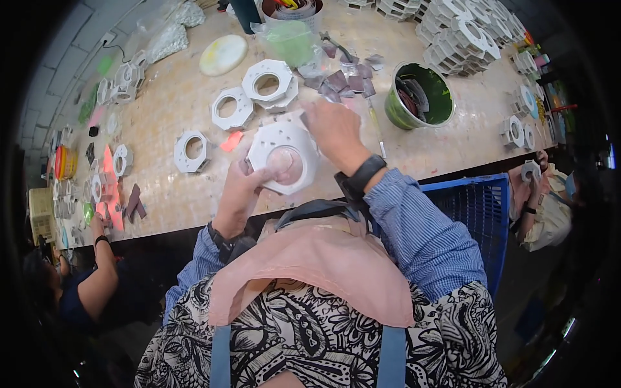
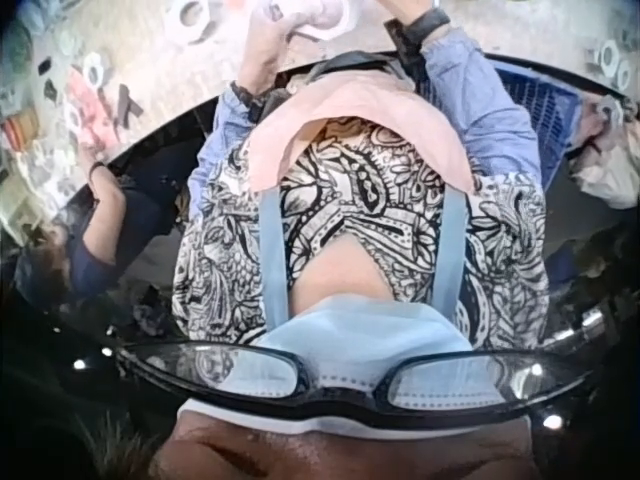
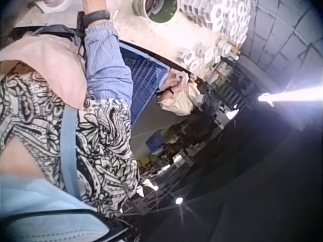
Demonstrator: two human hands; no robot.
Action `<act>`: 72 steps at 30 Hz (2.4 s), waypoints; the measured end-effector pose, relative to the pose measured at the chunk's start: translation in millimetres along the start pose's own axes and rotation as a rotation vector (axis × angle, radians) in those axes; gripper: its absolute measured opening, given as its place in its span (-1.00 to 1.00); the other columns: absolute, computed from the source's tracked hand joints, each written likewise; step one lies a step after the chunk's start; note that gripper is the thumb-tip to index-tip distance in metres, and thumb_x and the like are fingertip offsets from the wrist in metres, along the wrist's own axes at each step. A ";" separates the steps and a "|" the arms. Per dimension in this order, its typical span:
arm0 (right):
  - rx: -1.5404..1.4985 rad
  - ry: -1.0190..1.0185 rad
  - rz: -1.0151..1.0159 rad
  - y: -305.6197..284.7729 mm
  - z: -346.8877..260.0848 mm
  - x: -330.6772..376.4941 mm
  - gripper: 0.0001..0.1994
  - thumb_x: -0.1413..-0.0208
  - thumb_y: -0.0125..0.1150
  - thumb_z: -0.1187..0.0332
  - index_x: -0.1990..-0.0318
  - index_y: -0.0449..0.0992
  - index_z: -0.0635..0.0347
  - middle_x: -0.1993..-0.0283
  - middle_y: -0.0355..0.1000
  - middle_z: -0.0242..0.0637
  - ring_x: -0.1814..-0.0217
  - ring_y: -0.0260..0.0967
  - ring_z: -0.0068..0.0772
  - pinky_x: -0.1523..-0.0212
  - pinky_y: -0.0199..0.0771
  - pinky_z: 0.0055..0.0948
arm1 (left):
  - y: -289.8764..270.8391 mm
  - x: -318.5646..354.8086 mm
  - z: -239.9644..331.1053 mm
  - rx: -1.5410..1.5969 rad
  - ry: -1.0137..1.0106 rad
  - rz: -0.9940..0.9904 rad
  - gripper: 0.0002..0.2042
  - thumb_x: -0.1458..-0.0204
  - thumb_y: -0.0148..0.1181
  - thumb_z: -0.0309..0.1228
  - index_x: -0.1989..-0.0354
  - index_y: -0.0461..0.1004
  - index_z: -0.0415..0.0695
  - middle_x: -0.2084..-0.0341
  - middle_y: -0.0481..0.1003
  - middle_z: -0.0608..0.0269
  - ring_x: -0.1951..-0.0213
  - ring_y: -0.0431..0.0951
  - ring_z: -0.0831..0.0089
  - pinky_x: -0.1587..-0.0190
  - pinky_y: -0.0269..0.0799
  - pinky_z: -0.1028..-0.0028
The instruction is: Manually sanding the edges and surfaces of white octagonal plastic components at a workshop table.
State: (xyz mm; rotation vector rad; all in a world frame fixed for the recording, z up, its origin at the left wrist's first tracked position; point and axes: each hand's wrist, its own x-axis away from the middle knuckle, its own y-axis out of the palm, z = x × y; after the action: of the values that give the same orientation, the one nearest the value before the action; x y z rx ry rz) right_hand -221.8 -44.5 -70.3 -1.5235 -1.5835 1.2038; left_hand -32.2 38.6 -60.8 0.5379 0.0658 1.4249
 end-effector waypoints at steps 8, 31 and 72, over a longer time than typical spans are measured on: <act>-0.822 0.505 -0.383 27.3 69.8 64.3 -0.73 -0.25 -0.04 0.30 0.08 0.31 0.38 0.50 0.41 -0.14 0.59 0.35 -0.33 0.51 0.36 -0.31 | -48.9 -8.3 -74.0 0.152 -0.227 0.058 -0.34 0.09 0.20 -0.64 -0.26 0.10 -0.25 0.10 0.46 0.02 0.28 0.63 0.32 0.41 0.65 0.39; -0.257 -0.102 -0.176 91.5 -3.4 107.3 -0.62 -0.11 -0.02 0.40 -0.10 0.38 0.18 0.20 0.50 0.08 0.17 0.49 0.10 0.18 0.47 -0.12 | -38.3 33.8 -138.8 -0.966 0.473 0.245 -0.25 0.14 0.23 -0.46 -0.29 0.03 -0.26 -0.19 0.07 -0.23 -0.20 0.11 -0.08 -0.26 0.03 0.08; -0.373 -1.217 -0.563 238.1 -169.1 118.5 -0.66 -0.31 -0.15 0.42 -0.17 0.39 0.24 0.31 0.42 -0.26 0.24 0.36 -0.38 0.03 0.37 -0.35 | 147.7 358.5 -600.7 -0.128 -1.431 1.427 -0.79 0.04 0.03 -0.42 0.27 0.55 -0.17 0.21 0.49 0.02 0.05 0.49 0.16 0.02 0.42 0.18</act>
State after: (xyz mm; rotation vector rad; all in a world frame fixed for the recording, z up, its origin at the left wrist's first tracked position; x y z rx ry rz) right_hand 11.7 83.2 -239.1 -0.2834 -2.8570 1.6198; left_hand -323.6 574.3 -434.1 1.5273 -1.8457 1.9441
